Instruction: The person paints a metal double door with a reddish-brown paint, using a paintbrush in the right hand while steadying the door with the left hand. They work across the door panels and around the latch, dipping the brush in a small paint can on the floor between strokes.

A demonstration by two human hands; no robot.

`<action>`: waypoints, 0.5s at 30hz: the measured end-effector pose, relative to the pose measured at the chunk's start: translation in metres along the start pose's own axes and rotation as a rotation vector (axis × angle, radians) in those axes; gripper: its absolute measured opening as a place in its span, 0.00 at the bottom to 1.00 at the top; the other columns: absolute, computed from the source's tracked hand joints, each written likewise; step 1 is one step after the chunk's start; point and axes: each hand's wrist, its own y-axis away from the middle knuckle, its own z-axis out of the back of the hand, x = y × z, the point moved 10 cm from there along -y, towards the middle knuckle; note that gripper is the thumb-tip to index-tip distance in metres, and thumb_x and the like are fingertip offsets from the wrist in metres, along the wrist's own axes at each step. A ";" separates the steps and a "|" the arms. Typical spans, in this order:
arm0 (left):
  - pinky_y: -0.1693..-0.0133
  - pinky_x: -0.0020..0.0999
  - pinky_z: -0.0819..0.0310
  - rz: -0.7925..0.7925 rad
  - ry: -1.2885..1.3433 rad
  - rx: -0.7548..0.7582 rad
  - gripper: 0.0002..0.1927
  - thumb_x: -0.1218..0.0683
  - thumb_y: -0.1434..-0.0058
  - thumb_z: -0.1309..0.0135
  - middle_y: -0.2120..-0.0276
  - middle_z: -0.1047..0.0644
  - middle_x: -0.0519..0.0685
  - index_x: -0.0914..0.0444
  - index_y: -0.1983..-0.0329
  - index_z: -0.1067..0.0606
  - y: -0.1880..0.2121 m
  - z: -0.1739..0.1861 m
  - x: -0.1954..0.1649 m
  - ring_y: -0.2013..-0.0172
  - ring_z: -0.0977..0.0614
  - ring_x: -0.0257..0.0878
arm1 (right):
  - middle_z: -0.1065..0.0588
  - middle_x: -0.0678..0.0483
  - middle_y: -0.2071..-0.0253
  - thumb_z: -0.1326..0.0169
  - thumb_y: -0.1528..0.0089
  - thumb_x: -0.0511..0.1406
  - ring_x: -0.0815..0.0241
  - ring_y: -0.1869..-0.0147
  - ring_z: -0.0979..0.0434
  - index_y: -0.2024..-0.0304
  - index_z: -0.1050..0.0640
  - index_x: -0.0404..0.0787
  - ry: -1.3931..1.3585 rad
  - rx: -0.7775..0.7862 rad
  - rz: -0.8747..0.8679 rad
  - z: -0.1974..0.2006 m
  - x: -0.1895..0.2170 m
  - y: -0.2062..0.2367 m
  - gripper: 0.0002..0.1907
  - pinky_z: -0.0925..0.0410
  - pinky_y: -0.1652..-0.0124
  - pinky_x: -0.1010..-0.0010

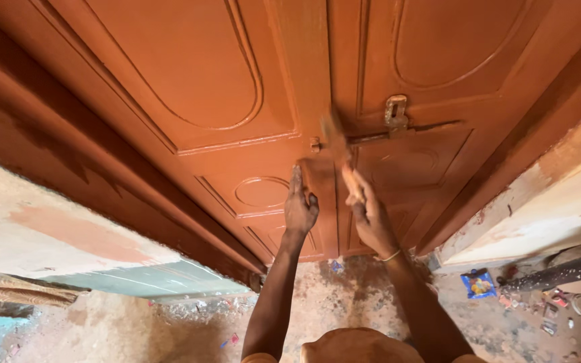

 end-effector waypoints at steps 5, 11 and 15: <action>0.30 0.50 0.47 -0.161 -0.120 -0.003 0.44 0.61 0.44 0.48 0.25 0.49 0.66 0.68 0.24 0.48 0.000 0.012 0.015 0.28 0.46 0.67 | 0.24 0.41 0.53 0.50 0.34 0.32 0.52 0.52 0.23 0.31 0.35 0.44 0.231 0.095 -0.330 -0.067 -0.114 0.071 0.27 0.28 0.54 0.65; 0.29 0.57 0.55 -0.332 -0.192 -0.076 0.45 0.57 0.43 0.45 0.24 0.55 0.68 0.68 0.23 0.48 -0.009 0.039 0.013 0.26 0.54 0.69 | 0.27 0.43 0.66 0.46 0.39 0.28 0.59 0.65 0.27 0.37 0.26 0.44 0.180 0.111 -0.547 -0.088 -0.118 0.088 0.26 0.31 0.63 0.69; 0.28 0.57 0.57 -0.260 -0.222 -0.127 0.40 0.52 0.36 0.47 0.23 0.54 0.65 0.66 0.23 0.46 -0.020 0.052 0.024 0.25 0.53 0.67 | 0.22 0.58 0.59 0.49 0.34 0.33 0.64 0.75 0.32 0.35 0.30 0.47 0.142 -0.025 -0.562 -0.065 -0.065 0.033 0.23 0.35 0.76 0.73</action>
